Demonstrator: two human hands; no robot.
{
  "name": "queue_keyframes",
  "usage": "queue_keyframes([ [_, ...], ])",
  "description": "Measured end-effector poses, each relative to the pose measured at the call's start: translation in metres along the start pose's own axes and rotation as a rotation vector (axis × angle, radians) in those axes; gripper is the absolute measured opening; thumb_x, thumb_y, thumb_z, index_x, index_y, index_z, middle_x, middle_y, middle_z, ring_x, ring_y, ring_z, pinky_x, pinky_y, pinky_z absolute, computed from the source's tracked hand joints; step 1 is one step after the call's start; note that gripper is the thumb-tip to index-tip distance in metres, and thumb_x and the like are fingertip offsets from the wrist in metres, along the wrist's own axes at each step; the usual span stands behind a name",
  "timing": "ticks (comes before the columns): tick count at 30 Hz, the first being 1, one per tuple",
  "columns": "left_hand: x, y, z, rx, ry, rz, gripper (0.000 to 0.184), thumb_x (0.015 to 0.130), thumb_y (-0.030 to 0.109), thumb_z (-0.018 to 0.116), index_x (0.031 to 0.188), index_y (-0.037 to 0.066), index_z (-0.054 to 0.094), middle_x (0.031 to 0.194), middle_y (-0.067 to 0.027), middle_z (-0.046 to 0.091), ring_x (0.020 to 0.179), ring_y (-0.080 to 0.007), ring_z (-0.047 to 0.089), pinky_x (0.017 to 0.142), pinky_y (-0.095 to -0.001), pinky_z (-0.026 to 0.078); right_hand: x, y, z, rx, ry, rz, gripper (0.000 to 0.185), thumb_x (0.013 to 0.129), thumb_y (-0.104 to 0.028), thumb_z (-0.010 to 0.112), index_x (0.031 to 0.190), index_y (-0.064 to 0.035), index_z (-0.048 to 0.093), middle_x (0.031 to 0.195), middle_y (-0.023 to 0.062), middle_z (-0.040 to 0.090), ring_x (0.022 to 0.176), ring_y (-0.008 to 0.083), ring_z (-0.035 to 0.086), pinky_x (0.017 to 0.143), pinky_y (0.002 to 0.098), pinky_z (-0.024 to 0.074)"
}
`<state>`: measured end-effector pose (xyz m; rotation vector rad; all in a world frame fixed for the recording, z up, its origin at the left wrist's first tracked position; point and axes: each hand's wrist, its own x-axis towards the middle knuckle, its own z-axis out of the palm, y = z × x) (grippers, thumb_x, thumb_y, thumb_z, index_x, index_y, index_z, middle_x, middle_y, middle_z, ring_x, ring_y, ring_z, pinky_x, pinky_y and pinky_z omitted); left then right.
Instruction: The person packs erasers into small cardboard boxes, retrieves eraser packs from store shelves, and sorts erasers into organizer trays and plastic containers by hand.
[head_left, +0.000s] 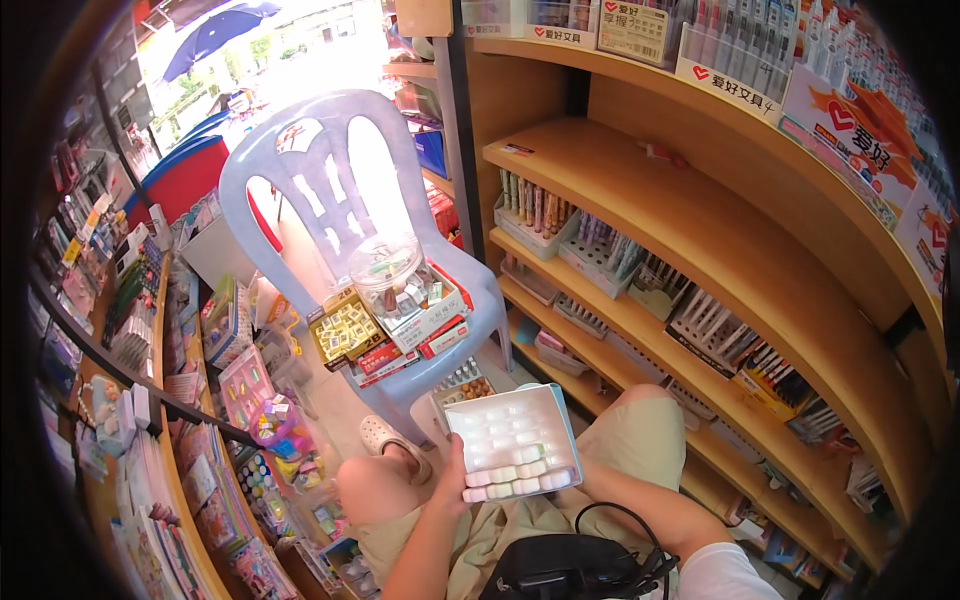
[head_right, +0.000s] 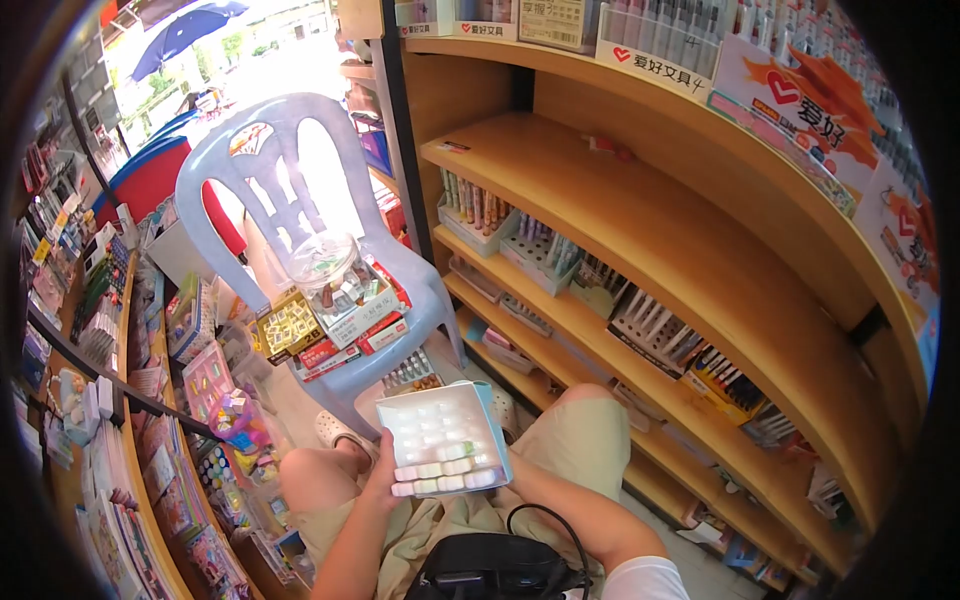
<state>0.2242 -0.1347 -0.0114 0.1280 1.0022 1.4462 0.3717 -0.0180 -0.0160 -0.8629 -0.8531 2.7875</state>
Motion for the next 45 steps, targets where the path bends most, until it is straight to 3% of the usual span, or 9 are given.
queue_keyframes([
  [8,0.014,-0.001,-0.004,-0.021,0.030,0.092,0.065,0.092,0.054,0.030,0.130,0.002,0.035,0.127,-0.0132,0.048,0.111,-0.0251,0.051,0.095,-0.0356,0.040,-0.020,-0.061,-0.028,0.020,0.150,-0.246,0.051,0.092,-0.035,0.046,0.135,-0.0132,0.031,0.120,0.0128,0.049,0.104,0.0228,0.052,0.086,0.0349,0.0452],
  [12,0.019,-0.011,-0.007,0.090,0.156,0.122,0.062,0.093,0.051,0.029,0.129,0.001,0.037,0.124,-0.0139,0.050,0.108,-0.0246,0.053,0.093,-0.0347,0.041,-0.020,-0.054,-0.013,-0.807,0.211,-0.696,0.051,0.090,-0.035,0.049,0.134,-0.0169,0.031,0.116,0.0116,0.049,0.103,0.0193,0.048,0.087,0.0296,0.0399],
  [19,0.029,0.018,0.033,-0.216,0.219,0.512,0.031,0.092,0.042,0.038,0.102,0.012,0.044,0.100,-0.0073,0.052,0.094,-0.0197,0.052,0.085,-0.0350,0.041,-0.023,-0.054,-0.025,-0.458,0.617,-0.587,0.036,0.091,-0.036,0.049,0.118,-0.0119,0.048,0.105,0.0030,0.054,0.095,0.0119,0.048,0.082,0.0268,0.0419],
  [24,0.008,0.031,0.091,0.235,0.028,0.591,0.013,0.094,0.024,0.042,0.101,0.014,0.045,0.092,0.0016,0.046,0.077,-0.0092,0.047,0.071,-0.0241,0.040,-0.070,-0.061,-0.020,-0.268,0.640,-0.697,0.043,0.093,-0.040,0.044,0.122,-0.0079,0.044,0.110,0.0067,0.053,0.100,0.0148,0.048,0.086,0.0277,0.0393],
  [30,0.011,-0.002,0.073,0.459,-0.232,0.500,0.014,0.094,0.021,0.042,0.093,0.008,0.048,0.089,-0.0012,0.046,0.091,-0.0112,0.046,0.086,-0.0253,0.035,-0.150,-0.072,-0.023,-0.110,0.897,-0.712,0.053,0.092,-0.044,0.042,0.129,-0.0057,0.038,0.122,0.0114,0.048,0.110,0.0201,0.045,0.092,0.0297,0.0364],
  [34,-0.011,-0.005,0.077,0.807,-0.308,0.826,0.022,0.093,0.016,0.040,0.095,0.000,0.055,0.099,-0.0104,0.053,0.094,-0.0193,0.049,0.085,-0.0333,0.039,-0.210,-0.070,-0.018,0.043,0.937,-0.738,0.060,0.091,-0.045,0.044,0.135,-0.0062,0.030,0.131,0.0127,0.041,0.116,0.0216,0.042,0.096,0.0317,0.0356],
  [35,-0.025,-0.005,0.096,0.511,-0.126,0.548,0.026,0.092,0.023,0.041,0.097,0.001,0.055,0.099,-0.0112,0.055,0.093,-0.0232,0.052,0.086,-0.0363,0.042,-0.223,-0.066,-0.026,0.036,0.933,-0.809,0.062,0.090,-0.046,0.044,0.135,-0.0052,0.029,0.130,0.0124,0.042,0.114,0.0214,0.044,0.096,0.0326,0.0367],
  [40,0.008,-0.008,0.044,0.114,-0.148,0.436,0.019,0.093,0.024,0.045,0.089,0.008,0.055,0.091,-0.0006,0.055,0.086,-0.0120,0.053,0.082,-0.0253,0.041,-0.320,-0.038,-0.049,0.331,0.928,-0.957,0.052,0.087,-0.052,0.047,0.109,-0.0057,0.053,0.093,0.0065,0.062,0.087,0.0167,0.059,0.075,0.0296,0.0493],
  [45,0.013,-0.003,0.027,0.037,-0.123,0.331,0.021,0.091,0.028,0.050,0.092,0.008,0.057,0.094,-0.0039,0.060,0.091,-0.0158,0.057,0.085,-0.0283,0.044,-0.420,0.053,-0.096,0.488,1.087,-1.079,0.051,0.092,-0.043,0.041,0.124,-0.0027,0.041,0.117,0.0116,0.054,0.106,0.0213,0.053,0.089,0.0329,0.0438],
])
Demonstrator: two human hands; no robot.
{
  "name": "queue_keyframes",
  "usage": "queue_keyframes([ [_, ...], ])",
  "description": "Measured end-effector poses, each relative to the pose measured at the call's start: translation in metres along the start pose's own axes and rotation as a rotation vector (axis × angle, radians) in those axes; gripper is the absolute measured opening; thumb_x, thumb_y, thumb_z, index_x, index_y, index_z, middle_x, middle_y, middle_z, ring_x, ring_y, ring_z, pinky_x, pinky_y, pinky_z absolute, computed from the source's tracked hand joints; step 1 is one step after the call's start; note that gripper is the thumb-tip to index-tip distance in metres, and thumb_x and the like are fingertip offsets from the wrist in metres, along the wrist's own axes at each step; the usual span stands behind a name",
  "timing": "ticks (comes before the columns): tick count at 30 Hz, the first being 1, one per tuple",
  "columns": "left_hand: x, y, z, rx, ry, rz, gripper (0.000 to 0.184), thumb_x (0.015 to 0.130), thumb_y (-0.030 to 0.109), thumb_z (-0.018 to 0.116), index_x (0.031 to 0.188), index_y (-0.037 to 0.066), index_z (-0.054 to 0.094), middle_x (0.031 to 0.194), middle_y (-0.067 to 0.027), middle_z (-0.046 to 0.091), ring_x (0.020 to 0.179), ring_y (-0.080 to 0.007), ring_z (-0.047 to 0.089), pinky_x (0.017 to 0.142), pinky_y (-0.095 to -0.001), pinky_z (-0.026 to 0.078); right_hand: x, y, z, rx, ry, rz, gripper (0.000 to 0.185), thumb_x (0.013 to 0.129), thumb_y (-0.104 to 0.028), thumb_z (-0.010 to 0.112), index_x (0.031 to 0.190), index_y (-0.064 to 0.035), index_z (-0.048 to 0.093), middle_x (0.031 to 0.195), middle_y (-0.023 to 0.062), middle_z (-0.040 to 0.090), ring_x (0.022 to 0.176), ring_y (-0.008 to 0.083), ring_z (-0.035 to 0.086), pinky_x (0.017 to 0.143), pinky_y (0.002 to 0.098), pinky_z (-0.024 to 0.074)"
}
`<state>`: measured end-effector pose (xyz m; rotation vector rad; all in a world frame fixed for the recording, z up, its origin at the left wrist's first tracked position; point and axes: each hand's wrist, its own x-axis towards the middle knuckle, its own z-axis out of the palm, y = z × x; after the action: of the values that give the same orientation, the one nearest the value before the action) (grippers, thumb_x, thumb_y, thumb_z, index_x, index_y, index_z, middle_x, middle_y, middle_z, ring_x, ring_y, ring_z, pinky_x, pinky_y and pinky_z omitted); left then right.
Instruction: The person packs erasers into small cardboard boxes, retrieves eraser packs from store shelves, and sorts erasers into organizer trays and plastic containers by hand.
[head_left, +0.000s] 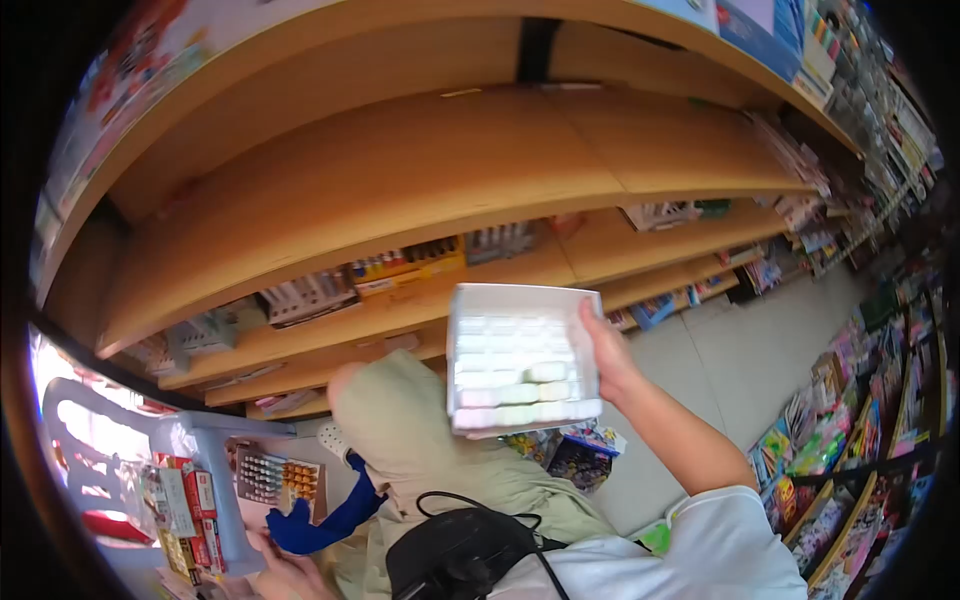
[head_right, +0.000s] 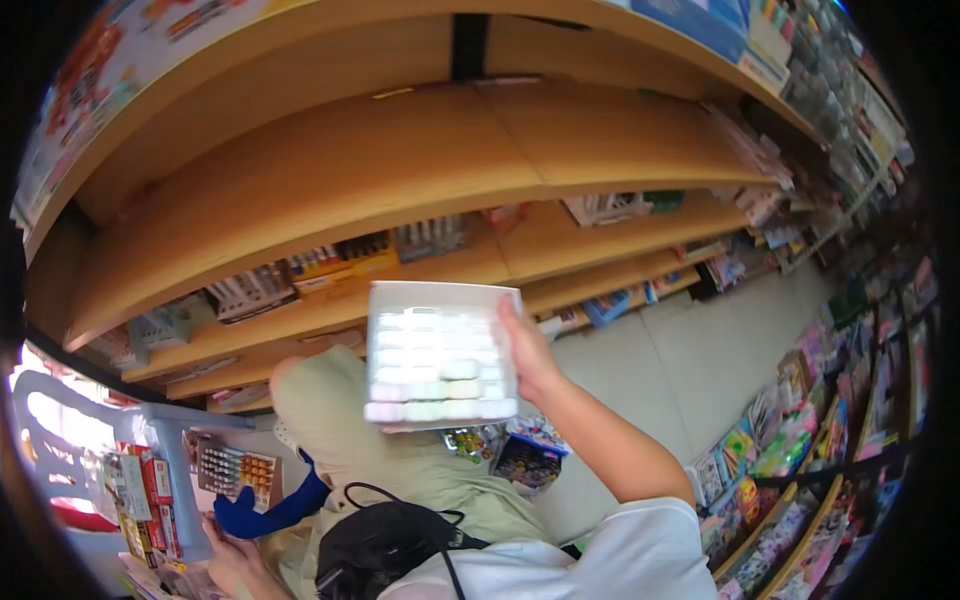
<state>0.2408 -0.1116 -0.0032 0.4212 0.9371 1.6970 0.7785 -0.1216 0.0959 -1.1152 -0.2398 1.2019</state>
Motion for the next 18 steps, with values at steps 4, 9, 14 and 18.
queue_keyframes([
  [4,0.008,0.008,-0.007,0.202,0.094,-0.079,0.022,0.089,0.031,0.052,0.093,0.010,0.058,0.096,-0.0058,0.061,0.092,-0.0184,0.059,0.084,-0.0323,0.047,-0.002,0.012,-0.137,0.106,0.252,-0.037,0.050,0.093,-0.040,0.041,0.126,-0.0022,0.040,0.122,0.0123,0.051,0.110,0.0232,0.051,0.093,0.0346,0.0410],
  [9,0.019,0.002,0.003,0.252,0.083,-0.094,0.022,0.089,0.030,0.052,0.096,0.010,0.057,0.097,-0.0070,0.061,0.092,-0.0196,0.059,0.084,-0.0333,0.048,0.004,0.075,-0.310,0.358,0.497,-0.085,0.050,0.094,-0.037,0.039,0.131,-0.0047,0.033,0.127,0.0138,0.046,0.113,0.0276,0.049,0.098,0.0418,0.0373],
  [14,-0.029,-0.022,0.063,0.776,0.247,0.254,0.022,0.090,0.030,0.050,0.096,0.010,0.056,0.095,-0.0069,0.061,0.089,-0.0202,0.059,0.081,-0.0352,0.049,-0.002,0.159,-0.430,0.479,0.637,-0.090,0.052,0.095,-0.039,0.035,0.135,-0.0062,0.027,0.133,0.0124,0.040,0.122,0.0303,0.039,0.102,0.0450,0.0327],
  [18,-0.019,-0.016,0.047,0.461,0.245,0.050,0.020,0.089,0.030,0.049,0.093,0.011,0.055,0.092,-0.0056,0.061,0.086,-0.0201,0.059,0.079,-0.0365,0.049,0.011,0.263,-0.522,0.531,0.553,-0.149,0.045,0.096,-0.036,0.034,0.131,-0.0075,0.031,0.129,0.0122,0.044,0.112,0.0291,0.050,0.092,0.0458,0.0442],
])
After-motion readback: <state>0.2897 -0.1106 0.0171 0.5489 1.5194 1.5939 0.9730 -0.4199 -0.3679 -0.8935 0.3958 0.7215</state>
